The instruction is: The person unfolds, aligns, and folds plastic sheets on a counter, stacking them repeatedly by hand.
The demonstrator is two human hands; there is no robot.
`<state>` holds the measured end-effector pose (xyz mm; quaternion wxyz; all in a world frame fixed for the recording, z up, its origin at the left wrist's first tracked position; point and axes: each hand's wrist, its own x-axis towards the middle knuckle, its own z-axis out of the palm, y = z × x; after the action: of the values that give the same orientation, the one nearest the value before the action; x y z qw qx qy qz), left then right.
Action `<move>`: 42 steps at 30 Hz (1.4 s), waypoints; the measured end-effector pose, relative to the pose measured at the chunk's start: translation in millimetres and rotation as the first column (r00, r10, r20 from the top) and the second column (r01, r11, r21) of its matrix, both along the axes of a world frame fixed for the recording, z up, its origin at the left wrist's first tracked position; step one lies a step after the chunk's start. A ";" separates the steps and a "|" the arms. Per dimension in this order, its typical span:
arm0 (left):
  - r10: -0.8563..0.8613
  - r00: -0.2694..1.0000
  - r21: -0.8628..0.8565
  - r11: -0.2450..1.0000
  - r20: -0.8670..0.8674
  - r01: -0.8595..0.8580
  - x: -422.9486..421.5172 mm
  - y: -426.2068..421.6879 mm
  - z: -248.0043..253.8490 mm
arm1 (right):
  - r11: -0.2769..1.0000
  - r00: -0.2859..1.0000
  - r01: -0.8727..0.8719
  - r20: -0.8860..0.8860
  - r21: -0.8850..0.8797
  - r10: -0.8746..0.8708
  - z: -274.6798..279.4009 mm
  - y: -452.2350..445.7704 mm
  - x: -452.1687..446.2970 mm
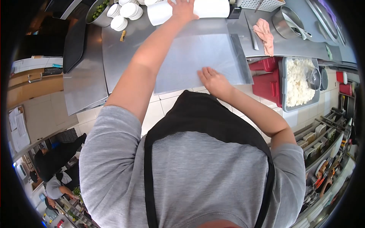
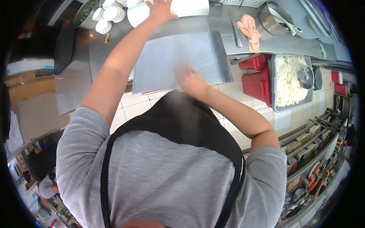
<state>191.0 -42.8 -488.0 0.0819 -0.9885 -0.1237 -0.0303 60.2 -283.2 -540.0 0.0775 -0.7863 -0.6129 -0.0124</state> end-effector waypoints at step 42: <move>0.184 0.966 -0.035 0.981 -0.182 -0.193 -1.8 4.9 22.6 | 0.961 0.959 -0.167 -0.265 -0.223 0.105 50.5 -19.4 -3.4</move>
<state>189.2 -37.9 -465.4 0.0689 -0.9728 -0.2101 0.0692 56.8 -302.6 -489.5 0.0582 -0.7406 -0.6481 0.1672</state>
